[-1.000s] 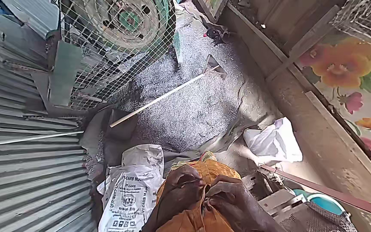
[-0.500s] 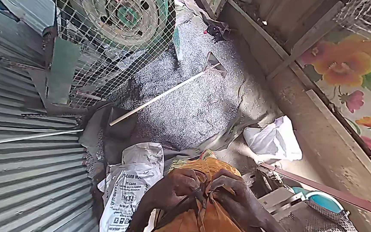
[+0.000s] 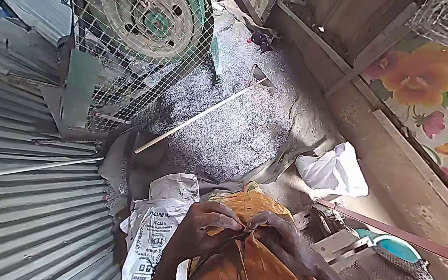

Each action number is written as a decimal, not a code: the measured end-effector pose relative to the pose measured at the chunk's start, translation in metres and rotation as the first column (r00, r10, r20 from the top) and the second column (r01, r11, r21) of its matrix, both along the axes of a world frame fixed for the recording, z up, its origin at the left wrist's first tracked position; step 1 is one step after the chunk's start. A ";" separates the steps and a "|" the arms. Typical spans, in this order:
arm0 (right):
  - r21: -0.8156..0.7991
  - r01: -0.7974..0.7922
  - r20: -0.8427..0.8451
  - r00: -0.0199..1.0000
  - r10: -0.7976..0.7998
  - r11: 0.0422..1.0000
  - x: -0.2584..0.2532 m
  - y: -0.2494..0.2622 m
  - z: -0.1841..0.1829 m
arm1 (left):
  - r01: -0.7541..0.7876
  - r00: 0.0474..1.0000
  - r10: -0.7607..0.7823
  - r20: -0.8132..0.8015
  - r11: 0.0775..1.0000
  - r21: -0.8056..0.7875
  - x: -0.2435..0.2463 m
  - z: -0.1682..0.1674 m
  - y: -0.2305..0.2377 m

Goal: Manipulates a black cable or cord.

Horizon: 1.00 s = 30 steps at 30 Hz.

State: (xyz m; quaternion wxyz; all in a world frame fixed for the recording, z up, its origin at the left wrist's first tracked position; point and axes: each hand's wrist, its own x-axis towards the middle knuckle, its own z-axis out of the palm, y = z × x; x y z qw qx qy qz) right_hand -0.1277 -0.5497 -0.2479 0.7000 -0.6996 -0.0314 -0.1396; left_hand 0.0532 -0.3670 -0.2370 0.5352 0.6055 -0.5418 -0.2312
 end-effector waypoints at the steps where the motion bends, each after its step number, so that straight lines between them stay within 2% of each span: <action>1: -0.015 0.029 0.005 1.000 -0.029 0.999 0.000 0.001 0.000 | -0.048 0.999 0.048 -0.017 0.998 -0.028 -0.004 -0.004 -0.002; 5: -0.081 0.164 -0.022 0.986 -0.166 0.983 0.003 0.006 0.005 | -0.241 0.961 0.227 -0.159 0.968 -0.075 -0.029 -0.024 -0.010; 9: -0.231 0.219 -0.035 0.972 -0.234 0.948 0.003 0.004 0.018 | -0.318 0.893 0.280 -0.353 0.947 -0.052 -0.050 -0.030 -0.017; 13: -0.391 0.198 0.029 0.979 -0.202 0.899 0.004 0.000 0.021 | -0.267 0.879 0.219 -0.424 0.962 -0.057 -0.049 -0.031 -0.019; 16: -0.425 0.164 0.126 0.985 -0.121 0.890 0.004 -0.008 0.016 | -0.228 0.824 0.187 -0.536 0.974 -0.010 -0.047 -0.025 -0.019; 19: -0.469 0.192 0.239 0.967 -0.086 0.862 0.002 -0.012 0.010 | -0.220 0.812 0.211 -0.544 0.974 0.049 -0.048 -0.017 -0.019; 23: -0.452 0.276 0.286 0.945 -0.155 0.848 0.000 -0.005 0.003 | -0.235 0.815 0.237 -0.529 0.969 0.073 -0.049 -0.012 -0.019; 26: -0.451 0.229 0.269 0.957 -0.113 0.863 -0.003 -0.006 0.004 | -0.197 0.811 0.222 -0.542 0.975 0.105 -0.050 -0.009 -0.014; 30: -0.385 0.171 0.240 0.967 -0.081 0.907 -0.006 -0.007 0.006 | -0.086 0.858 0.125 -0.498 0.991 0.101 -0.045 -0.007 -0.008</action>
